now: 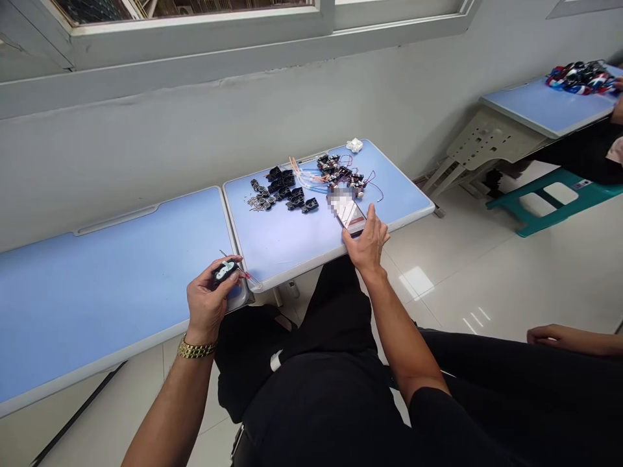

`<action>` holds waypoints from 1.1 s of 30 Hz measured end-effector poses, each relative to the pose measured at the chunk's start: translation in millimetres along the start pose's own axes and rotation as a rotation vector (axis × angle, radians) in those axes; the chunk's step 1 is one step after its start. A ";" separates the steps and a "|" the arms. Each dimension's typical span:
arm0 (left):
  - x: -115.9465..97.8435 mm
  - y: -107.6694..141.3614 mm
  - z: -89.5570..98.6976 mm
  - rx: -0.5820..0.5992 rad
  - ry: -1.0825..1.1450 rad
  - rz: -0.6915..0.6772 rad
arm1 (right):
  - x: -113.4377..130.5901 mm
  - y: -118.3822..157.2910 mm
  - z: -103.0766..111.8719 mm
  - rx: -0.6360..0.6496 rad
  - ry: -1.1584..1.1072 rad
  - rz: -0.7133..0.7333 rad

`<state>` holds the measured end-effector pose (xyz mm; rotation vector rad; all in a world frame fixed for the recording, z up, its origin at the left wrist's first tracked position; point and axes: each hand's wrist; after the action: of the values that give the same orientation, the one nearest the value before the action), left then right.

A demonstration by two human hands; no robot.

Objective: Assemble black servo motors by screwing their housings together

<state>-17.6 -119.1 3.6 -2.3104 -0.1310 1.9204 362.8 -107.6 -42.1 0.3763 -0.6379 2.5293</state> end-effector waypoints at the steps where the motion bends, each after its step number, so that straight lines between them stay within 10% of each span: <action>1: -0.5 -0.2 -0.7 -0.001 0.002 0.002 | -0.1 0.0 1.5 0.001 0.001 0.002; 6: -2.4 -1.2 -6.3 0.009 -0.005 0.017 | 20.9 19.9 19.0 -0.004 -0.145 0.116; 11: -2.0 -9.9 -14.8 0.053 -0.009 0.018 | 89.7 39.0 20.9 0.551 -0.677 0.465; 20: -2.0 -30.0 -23.2 0.015 0.028 -0.001 | 173.2 14.8 -17.1 1.098 -1.004 0.634; 33: 14.4 -25.2 -5.7 -0.118 -0.229 0.049 | 150.4 18.8 -16.1 0.789 -1.042 0.240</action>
<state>-8.9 -92.3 -5.4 -2.1736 -0.2186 2.2547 224.9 -53.6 -6.4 2.0521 0.0631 2.5606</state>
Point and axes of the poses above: each hand's wrist, its own y-axis away from the middle knuckle, its own z-axis out of the back of the hand, x = y × z, and after that the axes turned 13 degrees about y, right-handed
